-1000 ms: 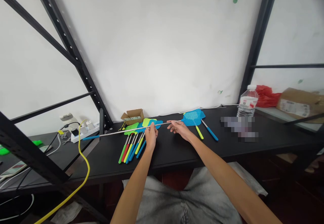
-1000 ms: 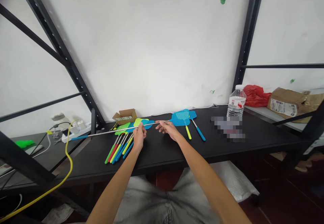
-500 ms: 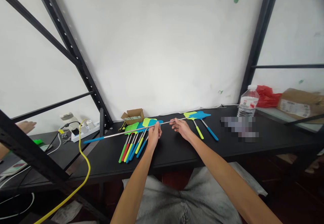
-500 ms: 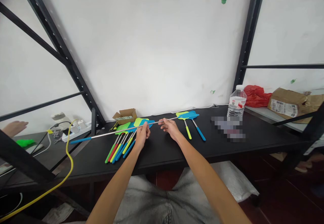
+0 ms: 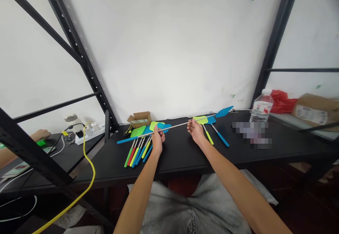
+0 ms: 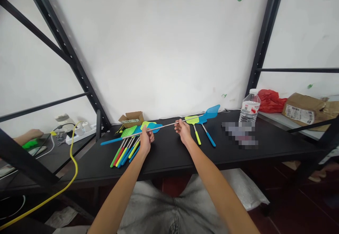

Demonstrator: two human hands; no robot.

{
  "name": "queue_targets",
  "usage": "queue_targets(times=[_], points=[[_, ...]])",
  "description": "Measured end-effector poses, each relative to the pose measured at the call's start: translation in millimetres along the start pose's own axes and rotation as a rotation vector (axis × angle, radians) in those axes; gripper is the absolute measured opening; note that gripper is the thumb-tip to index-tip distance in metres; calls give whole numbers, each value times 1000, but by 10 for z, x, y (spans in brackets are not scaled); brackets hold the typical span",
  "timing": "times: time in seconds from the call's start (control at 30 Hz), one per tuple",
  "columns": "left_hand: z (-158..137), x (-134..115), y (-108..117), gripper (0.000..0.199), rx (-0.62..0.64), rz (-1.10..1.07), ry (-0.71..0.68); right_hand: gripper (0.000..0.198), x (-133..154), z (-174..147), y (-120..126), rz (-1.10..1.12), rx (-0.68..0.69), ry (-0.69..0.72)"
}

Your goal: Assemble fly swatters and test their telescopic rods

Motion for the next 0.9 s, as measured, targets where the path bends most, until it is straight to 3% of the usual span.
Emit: queue_targets(times=[0.1, 0.27, 0.47, 0.7, 0.9], points=[[4, -15, 9, 52, -6, 6, -19, 42, 24, 0, 42, -1, -36, 20], [-16, 50, -138, 53, 159, 107, 73, 42, -45, -16, -82, -130, 131, -46], [-15, 1, -74, 51, 71, 51, 23, 41, -47, 33, 47, -4, 2, 0], [-135, -10, -292, 46, 377, 284, 25, 40, -66, 41, 45, -8, 23, -13], [-234, -64, -396, 48, 446, 477, 9, 39, -76, 47, 54, 80, -1, -24]])
Point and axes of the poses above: each hand's wrist, its own z-axis towards the middle knuckle, its own y-axis out of the back of the hand, x = y × z, the point moved 5 cm from there along z, towards the middle knuckle, and after that the axes turned 8 degrees about x, right-handed, at the moved point
